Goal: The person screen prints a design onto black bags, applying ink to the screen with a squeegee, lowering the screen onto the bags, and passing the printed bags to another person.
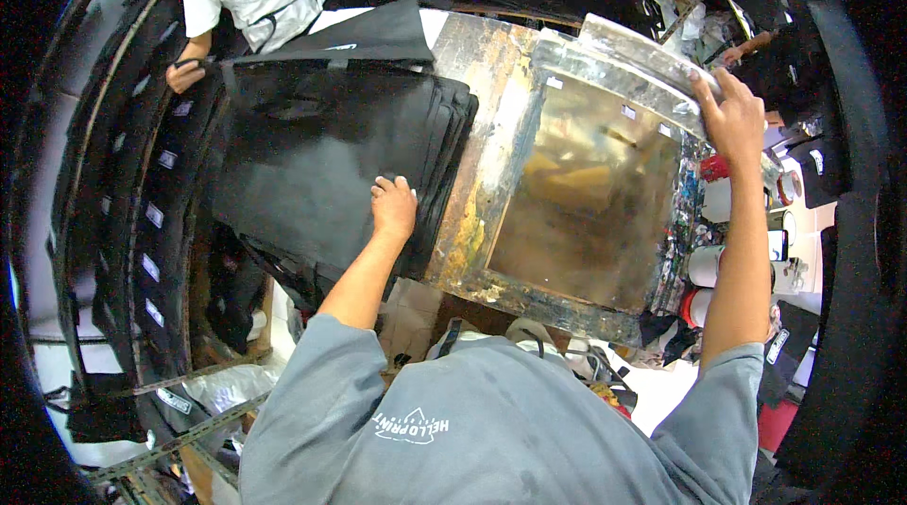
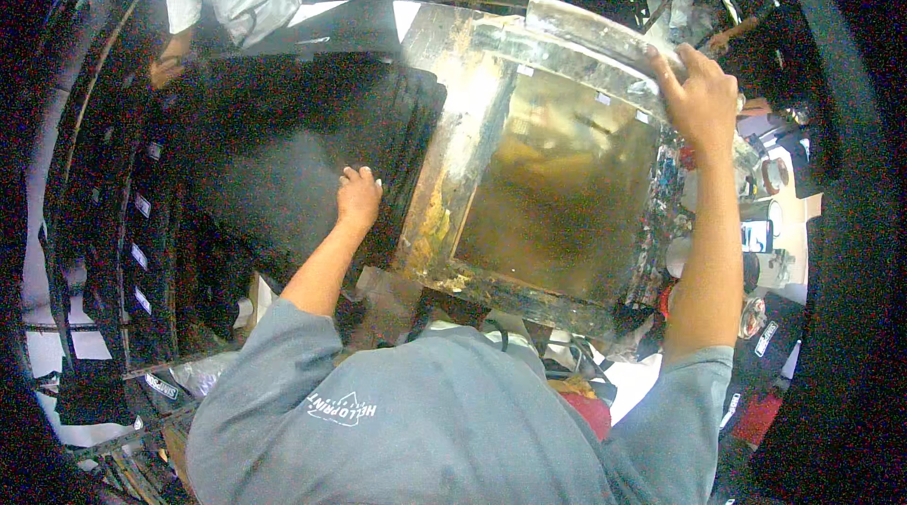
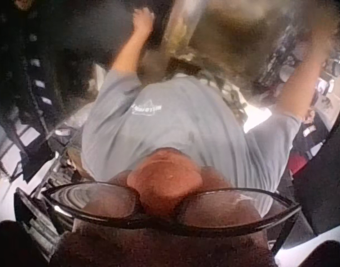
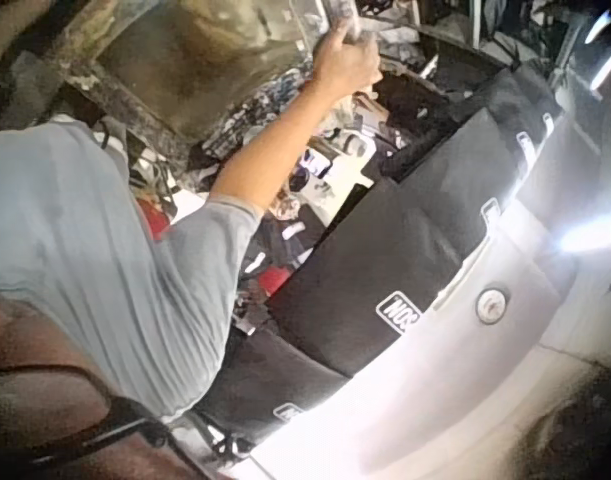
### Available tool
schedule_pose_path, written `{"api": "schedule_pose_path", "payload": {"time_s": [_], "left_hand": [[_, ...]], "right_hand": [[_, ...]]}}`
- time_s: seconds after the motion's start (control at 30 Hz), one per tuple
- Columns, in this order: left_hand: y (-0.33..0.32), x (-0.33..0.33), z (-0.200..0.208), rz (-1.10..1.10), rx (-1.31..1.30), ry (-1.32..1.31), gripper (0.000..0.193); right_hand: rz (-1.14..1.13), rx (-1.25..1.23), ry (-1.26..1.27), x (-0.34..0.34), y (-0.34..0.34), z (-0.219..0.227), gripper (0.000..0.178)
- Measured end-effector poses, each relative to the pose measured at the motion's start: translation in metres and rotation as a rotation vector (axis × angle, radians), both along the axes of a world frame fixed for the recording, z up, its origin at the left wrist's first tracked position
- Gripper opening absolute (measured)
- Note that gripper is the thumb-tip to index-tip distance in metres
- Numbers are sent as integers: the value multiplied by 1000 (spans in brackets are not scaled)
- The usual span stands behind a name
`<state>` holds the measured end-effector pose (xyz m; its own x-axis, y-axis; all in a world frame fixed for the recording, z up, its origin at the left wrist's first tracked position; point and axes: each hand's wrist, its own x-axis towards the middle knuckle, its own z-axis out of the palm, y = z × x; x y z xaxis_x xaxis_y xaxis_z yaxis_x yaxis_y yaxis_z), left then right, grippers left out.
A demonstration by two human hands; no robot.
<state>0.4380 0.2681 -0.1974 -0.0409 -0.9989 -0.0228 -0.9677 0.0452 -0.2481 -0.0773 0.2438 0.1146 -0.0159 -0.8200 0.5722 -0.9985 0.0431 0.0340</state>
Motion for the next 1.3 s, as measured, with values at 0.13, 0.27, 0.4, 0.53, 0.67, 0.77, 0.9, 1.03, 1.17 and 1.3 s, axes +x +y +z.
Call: {"api": "schedule_pose_path", "payload": {"time_s": [0.13, 0.27, 0.4, 0.53, 0.67, 0.77, 0.9, 1.03, 1.17, 1.3], "left_hand": [[-13, 10, 10, -134, 75, -186, 20], [-24, 16, 89, -229, 29, 383, 28], [6, -113, 154, -385, 314, 630, 29], [38, -266, 136, -506, 378, 851, 31], [58, -350, 90, -566, 460, 981, 41], [79, -301, 38, -645, -53, 602, 75], [73, -265, -19, -681, 125, 510, 102], [45, -311, -24, -732, 123, 565, 101], [33, -338, -30, -721, 109, 568, 100], [27, -351, -33, -687, 85, 573, 100]], "right_hand": [[-27, 71, 0, 20, 12, 3, 62], [-13, -8, 42, 14, 10, -11, 62], [-44, 46, 15, 10, 5, 3, 71], [-54, 36, 15, -1, -8, 4, 81], [-43, 51, 40, 5, -9, 9, 75], [10, 2, 12, 6, -3, 0, 71], [14, 25, -13, 6, -4, 15, 75], [13, 212, -158, 9, -10, 39, 73], [38, 221, -150, 9, -9, 39, 77], [27, 185, -92, 6, -13, 38, 77]]}}
